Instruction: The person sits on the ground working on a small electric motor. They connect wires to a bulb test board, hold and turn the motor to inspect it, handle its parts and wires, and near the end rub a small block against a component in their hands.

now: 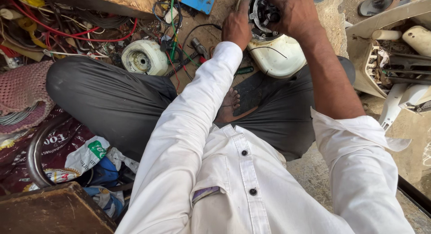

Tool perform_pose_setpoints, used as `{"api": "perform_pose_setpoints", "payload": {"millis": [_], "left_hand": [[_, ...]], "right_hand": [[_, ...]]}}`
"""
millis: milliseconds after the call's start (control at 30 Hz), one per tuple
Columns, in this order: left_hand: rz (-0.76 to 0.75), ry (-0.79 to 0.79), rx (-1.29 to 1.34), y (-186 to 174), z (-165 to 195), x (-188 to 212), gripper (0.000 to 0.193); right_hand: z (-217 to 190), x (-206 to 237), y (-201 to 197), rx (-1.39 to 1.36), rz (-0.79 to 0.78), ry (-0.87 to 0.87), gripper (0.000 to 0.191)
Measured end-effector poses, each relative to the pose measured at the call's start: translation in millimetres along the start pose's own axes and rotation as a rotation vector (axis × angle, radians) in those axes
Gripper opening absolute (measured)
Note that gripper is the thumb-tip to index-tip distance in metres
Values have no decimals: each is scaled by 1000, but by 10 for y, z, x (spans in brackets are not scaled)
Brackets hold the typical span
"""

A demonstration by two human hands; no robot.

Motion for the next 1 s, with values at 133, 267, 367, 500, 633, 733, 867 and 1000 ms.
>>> {"api": "perform_pose_setpoints", "payload": {"millis": [133,267,367,500,633,733,867,1000], "left_hand": [[-48,-71,103,44,-56,79,87],[81,104,328,-3,-156,191,99],[115,76,386,-77,-299,258,87],[138,-51,423,-152,-468,330,60],[157,-51,466,-127,-511,333,41],[189,-1,458,-105,-484,311,36],[204,23,415,-81,-441,298,32],[162,-57,476,-66,-460,294,29]], "right_hand": [[7,-24,-17,-72,-14,2,66],[-21,-55,-32,-20,-95,23,65],[-53,-114,-57,47,-125,0,67],[-106,-199,-72,107,-216,-20,72],[-124,-230,-87,180,-264,-38,68],[-98,-215,-102,176,-262,-21,64],[-75,-209,-119,271,-202,-12,64],[-98,-227,-117,307,-219,-23,66]]}}
Point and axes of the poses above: each hand's wrist, its own x-axis away from the middle knuckle, its own y-axis out of the palm, z = x × y, the point moved 2 cm from there along -x, towards the middle knuckle, and after that the axes turned 6 degrees about -z, right-handed, at the moved point
